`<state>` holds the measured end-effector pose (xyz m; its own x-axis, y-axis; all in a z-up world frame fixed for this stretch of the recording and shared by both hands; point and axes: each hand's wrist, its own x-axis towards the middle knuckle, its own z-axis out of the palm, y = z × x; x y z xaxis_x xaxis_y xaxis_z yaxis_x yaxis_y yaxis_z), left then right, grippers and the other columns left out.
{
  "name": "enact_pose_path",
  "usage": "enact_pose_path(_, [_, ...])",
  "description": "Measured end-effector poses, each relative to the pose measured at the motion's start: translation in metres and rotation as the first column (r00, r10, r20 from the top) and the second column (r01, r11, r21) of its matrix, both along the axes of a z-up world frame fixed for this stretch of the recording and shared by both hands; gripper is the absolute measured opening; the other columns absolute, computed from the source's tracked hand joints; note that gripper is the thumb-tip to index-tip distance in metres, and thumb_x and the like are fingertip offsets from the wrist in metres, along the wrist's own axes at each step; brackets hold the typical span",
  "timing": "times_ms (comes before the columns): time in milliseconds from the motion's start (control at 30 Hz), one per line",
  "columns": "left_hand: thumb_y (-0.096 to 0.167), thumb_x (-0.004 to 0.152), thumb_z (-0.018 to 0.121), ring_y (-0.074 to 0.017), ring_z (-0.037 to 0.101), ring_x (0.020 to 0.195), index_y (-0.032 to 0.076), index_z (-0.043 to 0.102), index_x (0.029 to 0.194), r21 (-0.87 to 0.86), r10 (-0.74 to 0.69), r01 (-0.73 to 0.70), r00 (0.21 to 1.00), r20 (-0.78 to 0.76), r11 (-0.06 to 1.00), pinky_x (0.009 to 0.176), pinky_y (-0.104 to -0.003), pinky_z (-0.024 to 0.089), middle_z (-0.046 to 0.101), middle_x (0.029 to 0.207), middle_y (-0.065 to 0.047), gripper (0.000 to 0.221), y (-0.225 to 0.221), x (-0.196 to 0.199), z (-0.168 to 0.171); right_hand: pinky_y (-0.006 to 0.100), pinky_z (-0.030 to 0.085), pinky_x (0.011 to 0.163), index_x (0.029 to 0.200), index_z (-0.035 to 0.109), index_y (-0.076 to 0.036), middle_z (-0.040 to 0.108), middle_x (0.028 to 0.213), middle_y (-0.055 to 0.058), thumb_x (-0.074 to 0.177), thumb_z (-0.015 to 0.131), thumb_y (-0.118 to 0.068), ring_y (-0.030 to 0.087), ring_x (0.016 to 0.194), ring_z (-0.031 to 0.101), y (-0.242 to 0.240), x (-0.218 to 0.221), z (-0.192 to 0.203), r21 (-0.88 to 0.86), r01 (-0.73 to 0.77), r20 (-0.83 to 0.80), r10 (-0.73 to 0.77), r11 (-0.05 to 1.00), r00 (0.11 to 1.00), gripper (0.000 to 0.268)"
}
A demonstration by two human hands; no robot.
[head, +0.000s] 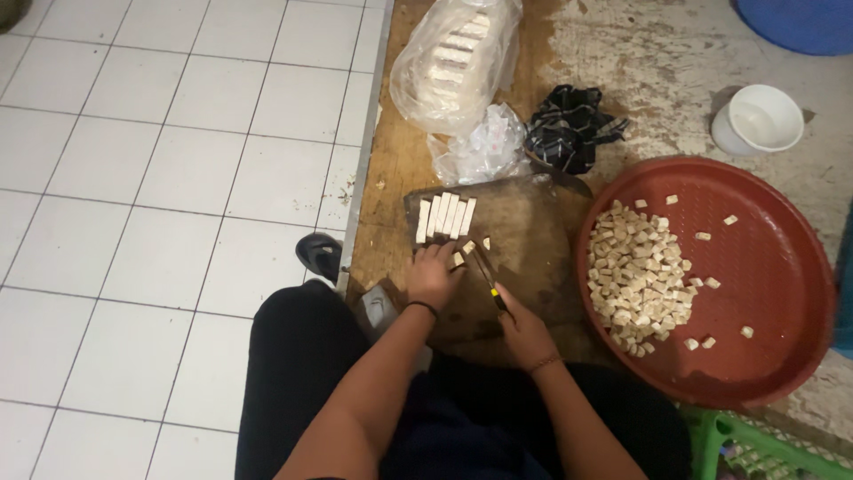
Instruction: The person unwraps a block of white tofu and cuts it into small cubes using a knife on a wooden cutting board. The cut pieces are placed into a red tray.
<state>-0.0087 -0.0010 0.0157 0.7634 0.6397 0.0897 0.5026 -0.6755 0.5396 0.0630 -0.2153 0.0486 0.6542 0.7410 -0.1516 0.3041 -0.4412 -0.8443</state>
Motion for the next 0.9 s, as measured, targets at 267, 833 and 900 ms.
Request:
enact_pose_path(267, [0.025, 0.078, 0.077, -0.0311, 0.060, 0.105, 0.016, 0.072, 0.103, -0.003, -0.004, 0.004, 0.997, 0.081, 1.000, 0.090, -0.049, 0.044, 0.067, 0.105, -0.006, 0.027, 0.001, -0.005, -0.010, 0.041, 0.050, 0.097, 0.151, 0.049, -0.023, 0.067, 0.120, 0.025, 0.094, 0.055, -0.012, 0.039, 0.112, 0.065, 0.018, -0.010, -0.001, -0.136, -0.080, 0.055, 0.088, 0.988, 0.995, 0.059])
enact_pose_path(833, [0.018, 0.076, 0.074, -0.0317, 0.061, 0.096, 0.014, 0.070, 0.090, 0.034, 0.007, -0.012, 0.989, 0.150, 0.999, 0.083, -0.049, 0.044, 0.066, 0.094, -0.006, 0.015, 0.002, -0.003, -0.007, 0.046, 0.051, 0.091, 0.151, 0.048, -0.027, 0.068, 0.110, 0.025, 0.093, 0.054, -0.014, 0.041, 0.103, 0.065, 0.029, -0.012, 0.000, -0.208, -0.067, 0.065, 0.082, 0.976, 0.994, 0.059])
enact_pose_path(900, [0.019, 0.077, 0.074, -0.0315, 0.061, 0.096, 0.014, 0.070, 0.090, 0.030, 0.012, -0.017, 0.988, 0.156, 0.999, 0.083, -0.049, 0.044, 0.066, 0.094, -0.006, 0.014, 0.002, -0.002, -0.008, 0.047, 0.051, 0.090, 0.151, 0.048, -0.027, 0.068, 0.109, 0.026, 0.093, 0.054, -0.015, 0.042, 0.102, 0.066, 0.031, -0.012, -0.001, -0.215, -0.065, 0.071, 0.082, 0.974, 0.994, 0.059])
